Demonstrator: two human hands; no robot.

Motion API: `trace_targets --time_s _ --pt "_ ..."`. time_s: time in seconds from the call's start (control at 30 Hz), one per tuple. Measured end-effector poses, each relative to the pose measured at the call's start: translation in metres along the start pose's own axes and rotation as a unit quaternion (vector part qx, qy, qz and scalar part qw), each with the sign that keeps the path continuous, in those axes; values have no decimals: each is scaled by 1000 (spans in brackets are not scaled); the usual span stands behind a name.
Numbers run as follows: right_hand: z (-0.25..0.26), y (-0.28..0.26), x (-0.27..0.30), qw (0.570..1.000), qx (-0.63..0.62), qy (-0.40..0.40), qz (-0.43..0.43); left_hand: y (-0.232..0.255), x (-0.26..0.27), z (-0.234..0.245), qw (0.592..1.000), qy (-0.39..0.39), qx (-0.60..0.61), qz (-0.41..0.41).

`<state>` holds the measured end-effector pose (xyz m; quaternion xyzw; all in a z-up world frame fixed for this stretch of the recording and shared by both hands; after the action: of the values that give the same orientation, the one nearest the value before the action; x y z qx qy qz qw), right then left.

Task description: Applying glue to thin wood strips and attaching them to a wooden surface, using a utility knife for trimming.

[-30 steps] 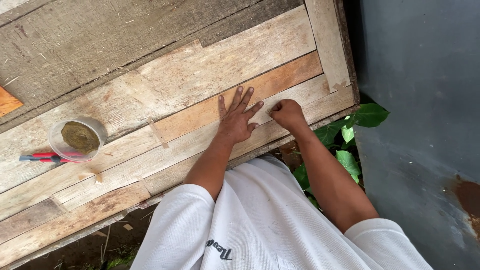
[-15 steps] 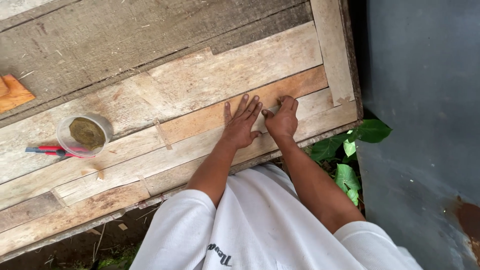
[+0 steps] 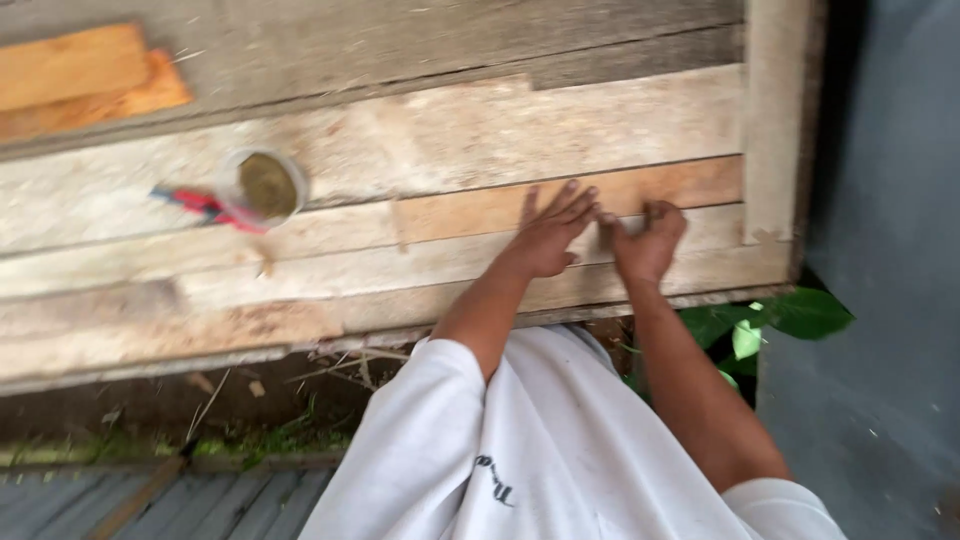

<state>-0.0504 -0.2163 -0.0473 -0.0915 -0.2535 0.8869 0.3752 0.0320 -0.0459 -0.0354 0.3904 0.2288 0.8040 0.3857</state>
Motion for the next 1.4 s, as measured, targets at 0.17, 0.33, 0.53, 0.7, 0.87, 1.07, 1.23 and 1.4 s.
trace_targets --time_s 0.17,0.33,0.53,0.7,0.87,1.07,1.23,1.4 --pt "29 -38 -18 996 -39 16 79 -28 -18 -21 996 90 0 5" --pt "42 -112 -63 987 -66 -42 142 -27 19 61 977 192 -57 71" --pt "-3 -133 -129 962 19 -116 246 -64 24 123 974 143 -50 171" --pt "-32 -136 -142 934 141 -134 301 -73 29 157 971 121 -21 205" --pt "-37 -131 -132 945 133 -154 256 -78 19 157 972 66 -33 225" --pt "-41 -128 -129 943 131 -154 264 -81 18 156 969 55 -47 235" --pt "-44 -123 -128 941 124 -149 279 -83 16 151 968 55 -55 237" --pt "-44 -128 -127 944 102 -132 286 -88 15 143 968 48 -59 239"
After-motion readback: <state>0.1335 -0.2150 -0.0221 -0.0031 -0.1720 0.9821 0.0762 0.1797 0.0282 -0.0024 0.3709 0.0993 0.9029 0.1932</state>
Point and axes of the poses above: each hand's wrist, its own x-axis away from the middle knuckle, its own z-axis out of the back of the hand, y = z × x, the point moved 6 cm from there along -x, towards the middle knuckle, and after that the axes turned 6 degrees about x, right-handed, at the moved point
